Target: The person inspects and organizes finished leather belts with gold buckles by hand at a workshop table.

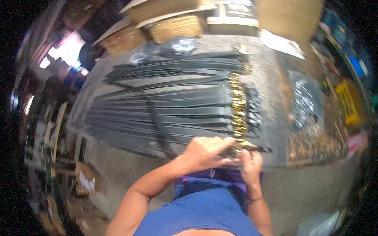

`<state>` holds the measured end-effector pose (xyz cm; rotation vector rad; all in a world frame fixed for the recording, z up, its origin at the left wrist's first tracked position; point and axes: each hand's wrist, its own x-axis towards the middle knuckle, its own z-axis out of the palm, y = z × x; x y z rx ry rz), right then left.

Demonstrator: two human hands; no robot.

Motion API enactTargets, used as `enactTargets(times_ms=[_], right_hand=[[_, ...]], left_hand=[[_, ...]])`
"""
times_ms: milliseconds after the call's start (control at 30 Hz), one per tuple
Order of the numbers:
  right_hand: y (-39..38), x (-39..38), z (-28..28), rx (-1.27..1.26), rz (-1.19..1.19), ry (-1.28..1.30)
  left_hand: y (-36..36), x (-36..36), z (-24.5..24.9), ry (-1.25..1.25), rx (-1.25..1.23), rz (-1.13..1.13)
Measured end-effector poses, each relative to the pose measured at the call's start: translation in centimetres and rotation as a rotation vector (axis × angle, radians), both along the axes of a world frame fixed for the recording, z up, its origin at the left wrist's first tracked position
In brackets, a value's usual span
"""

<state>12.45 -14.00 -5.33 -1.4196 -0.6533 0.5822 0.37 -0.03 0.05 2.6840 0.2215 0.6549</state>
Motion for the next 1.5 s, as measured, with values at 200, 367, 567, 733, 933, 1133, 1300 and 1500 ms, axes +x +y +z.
enactTargets(times_ms=[200, 367, 567, 733, 933, 1133, 1300, 1500], right_hand=[[-3.3, 5.5, -1.4, 0.412, -0.210, -0.048], [-8.1, 11.7, 3.5, 0.233, -0.684, 0.237], [-18.2, 25.6, -4.4, 0.449, -0.737, 0.233], [-19.6, 24.6, -2.9, 0.790, -0.430, 0.295], [-20.0, 21.4, -1.4, 0.163, -0.764, 0.375], [-8.7, 12.1, 1.3, 0.120, -0.453, 0.517], [-0.1, 4.1, -1.5, -0.006, -0.099, 0.444], [2.4, 3.4, -2.3, -0.078, 0.007, 0.482]], left_hand=[[3.8, -3.1, -0.3, -0.115, 0.307, 0.166], [8.5, -9.0, 1.0, -0.209, 0.370, 0.200], [10.8, -15.2, 4.3, -0.233, 0.414, 0.129], [12.2, -20.1, 7.3, 0.005, 0.615, 0.230], [14.5, -23.4, 9.9, 0.168, 0.720, 0.309], [21.7, -32.4, 10.8, 0.479, 0.839, 0.574], [23.4, -32.9, 4.9, 0.511, 0.538, 1.059], [14.2, -19.2, -2.6, 0.265, 0.372, 0.568]])
